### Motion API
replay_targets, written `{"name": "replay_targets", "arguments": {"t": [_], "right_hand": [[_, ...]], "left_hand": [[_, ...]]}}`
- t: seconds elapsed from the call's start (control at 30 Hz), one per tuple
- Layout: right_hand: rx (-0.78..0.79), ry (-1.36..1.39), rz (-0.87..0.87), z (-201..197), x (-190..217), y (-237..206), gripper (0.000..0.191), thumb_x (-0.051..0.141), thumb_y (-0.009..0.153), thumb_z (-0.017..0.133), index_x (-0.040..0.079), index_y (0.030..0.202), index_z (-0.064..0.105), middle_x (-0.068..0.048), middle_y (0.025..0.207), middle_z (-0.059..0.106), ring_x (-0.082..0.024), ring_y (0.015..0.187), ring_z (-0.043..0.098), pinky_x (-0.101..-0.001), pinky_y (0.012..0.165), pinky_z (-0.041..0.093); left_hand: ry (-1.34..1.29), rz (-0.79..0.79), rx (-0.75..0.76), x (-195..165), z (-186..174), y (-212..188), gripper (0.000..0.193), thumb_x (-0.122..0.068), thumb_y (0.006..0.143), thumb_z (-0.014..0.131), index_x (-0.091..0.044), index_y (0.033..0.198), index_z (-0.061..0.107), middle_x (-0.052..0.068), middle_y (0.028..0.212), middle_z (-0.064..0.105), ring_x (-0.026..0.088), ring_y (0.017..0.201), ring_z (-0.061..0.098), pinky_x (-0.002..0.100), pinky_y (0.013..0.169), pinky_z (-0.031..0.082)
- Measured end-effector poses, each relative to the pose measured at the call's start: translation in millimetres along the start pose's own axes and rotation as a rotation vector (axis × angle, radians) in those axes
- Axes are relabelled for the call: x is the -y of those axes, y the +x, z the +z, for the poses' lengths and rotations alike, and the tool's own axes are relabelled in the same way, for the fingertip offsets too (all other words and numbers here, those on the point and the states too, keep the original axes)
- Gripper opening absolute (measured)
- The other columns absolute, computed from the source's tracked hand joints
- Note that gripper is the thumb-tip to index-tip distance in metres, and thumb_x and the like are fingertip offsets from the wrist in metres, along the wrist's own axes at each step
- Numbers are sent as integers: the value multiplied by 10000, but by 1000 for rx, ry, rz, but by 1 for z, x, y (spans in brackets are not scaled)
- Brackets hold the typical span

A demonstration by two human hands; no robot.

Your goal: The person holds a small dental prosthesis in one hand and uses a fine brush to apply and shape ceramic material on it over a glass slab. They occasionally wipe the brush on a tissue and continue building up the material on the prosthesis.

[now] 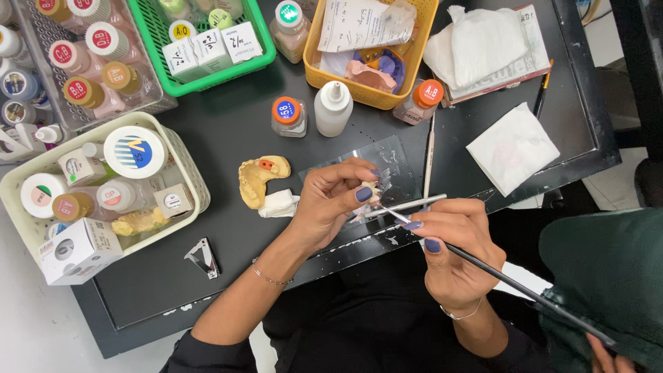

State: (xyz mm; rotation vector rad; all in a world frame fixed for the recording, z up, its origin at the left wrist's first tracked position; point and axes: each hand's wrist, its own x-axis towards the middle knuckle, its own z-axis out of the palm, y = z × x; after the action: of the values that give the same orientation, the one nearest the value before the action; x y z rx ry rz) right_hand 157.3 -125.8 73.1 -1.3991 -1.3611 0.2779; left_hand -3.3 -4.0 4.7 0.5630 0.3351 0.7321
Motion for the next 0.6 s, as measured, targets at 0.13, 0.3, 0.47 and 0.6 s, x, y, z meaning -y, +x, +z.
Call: {"name": "replay_targets", "arguments": {"t": [0.13, 0.3, 0.47, 0.6], "right_hand": [[2, -32, -7, -1, -1, 0, 197, 225, 1041, 663, 40, 1001, 715, -79, 958, 754, -182, 905, 656, -250, 772, 531], [-20, -17, -10, -1, -2, -1, 196, 232, 1047, 664, 51, 986, 710, -73, 943, 751, -183, 905, 664, -251, 773, 532], [-19, -12, -2, -1, -2, -1, 209, 239, 1057, 666, 44, 1001, 714, -77, 953, 749, -196, 908, 661, -256, 775, 529], [-43, -13, -1, 0, -1, 0, 212, 238, 1047, 675, 35, 1004, 717, -79, 942, 746, -196, 900, 662, -253, 762, 527]], "left_hand": [[-12, 0, 10, 0, 0, 0, 211, 22, 932, 760, 27, 1141, 730, 111, 1180, 623, 173, 991, 662, 308, 902, 604], [11, 14, 20, 0, -1, 0, 211, 13, 937, 766, 26, 1145, 732, 115, 1174, 631, 170, 983, 659, 314, 903, 601], [17, 17, 18, 1, -1, 1, 212, 1, 931, 773, 21, 1138, 733, 108, 1170, 633, 171, 972, 661, 318, 895, 599], [13, 25, 22, 2, -1, 1, 215, -2, 933, 776, 22, 1143, 734, 110, 1171, 636, 173, 974, 662, 319, 893, 598]]}}
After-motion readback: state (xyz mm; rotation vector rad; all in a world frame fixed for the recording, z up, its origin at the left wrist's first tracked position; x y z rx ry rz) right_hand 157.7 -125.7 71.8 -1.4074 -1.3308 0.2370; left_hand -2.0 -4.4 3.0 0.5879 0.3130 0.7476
